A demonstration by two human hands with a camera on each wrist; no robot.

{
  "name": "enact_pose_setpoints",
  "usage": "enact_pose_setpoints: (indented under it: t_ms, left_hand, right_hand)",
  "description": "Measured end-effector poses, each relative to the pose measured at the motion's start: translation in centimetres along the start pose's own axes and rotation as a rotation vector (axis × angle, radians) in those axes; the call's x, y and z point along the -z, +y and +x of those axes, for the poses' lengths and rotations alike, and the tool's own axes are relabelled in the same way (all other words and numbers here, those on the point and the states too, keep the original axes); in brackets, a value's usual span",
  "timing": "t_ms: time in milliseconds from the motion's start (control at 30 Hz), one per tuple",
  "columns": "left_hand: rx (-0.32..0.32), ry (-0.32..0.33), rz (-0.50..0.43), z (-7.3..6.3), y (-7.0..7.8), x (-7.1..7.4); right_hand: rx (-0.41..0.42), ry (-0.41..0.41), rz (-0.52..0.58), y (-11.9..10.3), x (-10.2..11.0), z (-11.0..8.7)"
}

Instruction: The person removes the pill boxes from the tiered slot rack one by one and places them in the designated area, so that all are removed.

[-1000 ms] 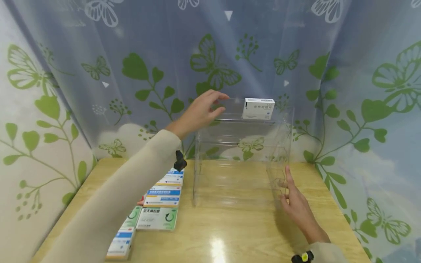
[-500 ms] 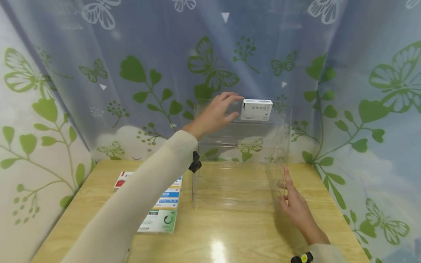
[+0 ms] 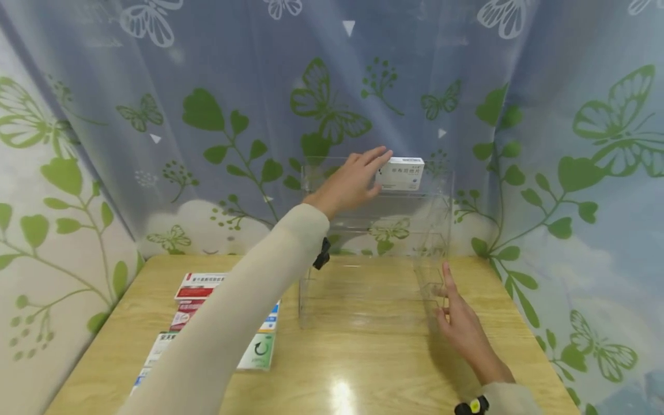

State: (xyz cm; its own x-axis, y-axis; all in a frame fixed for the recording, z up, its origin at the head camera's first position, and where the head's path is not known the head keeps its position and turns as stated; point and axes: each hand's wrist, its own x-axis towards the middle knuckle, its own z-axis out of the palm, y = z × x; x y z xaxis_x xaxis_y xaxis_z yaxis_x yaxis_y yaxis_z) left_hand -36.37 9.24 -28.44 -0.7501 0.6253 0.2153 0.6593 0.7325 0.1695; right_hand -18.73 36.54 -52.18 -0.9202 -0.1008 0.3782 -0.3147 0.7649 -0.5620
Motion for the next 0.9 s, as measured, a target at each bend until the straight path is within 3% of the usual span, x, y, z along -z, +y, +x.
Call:
enact_pose_setpoints:
  t_ms: [133,233,333,533,667,800,900]
  left_hand:
    - [-0.016,0.013,0.080,-0.2,0.1,-0.4]
    - [-0.038,0.080,0.085,-0.2,0.0,-0.5]
    - [-0.059,0.154,0.029,-0.3,-0.2,-0.6]
    - [-0.054,0.215,-0.108,-0.1,-0.8,-0.7]
    - [-0.060,0.294,-0.204,-0.1,-1.1,-0.4]
    - [-0.059,0.358,-0.297,-0.5,-1.5,0.7]
    - [-0.046,0.375,-0.379,-1.9,-2.2,2.0]
  right_hand:
    - [-0.006,0.000,0.005,0.0,0.0,0.0]
    - [-0.015,-0.005,0.002,-0.1,0.0,0.0]
    - [-0.020,-0.010,-0.004,-0.1,0.0,-0.1]
    - [-0.008,-0.001,0.002,-0.2,-0.1,0.0]
    - [0.001,0.000,-0.008,-0.3,-0.1,0.0]
    - [-0.011,-0.005,-0.010,-0.3,0.1,-0.1]
    - [-0.026,-0.019,-0.006,-0.3,0.0,-0.1]
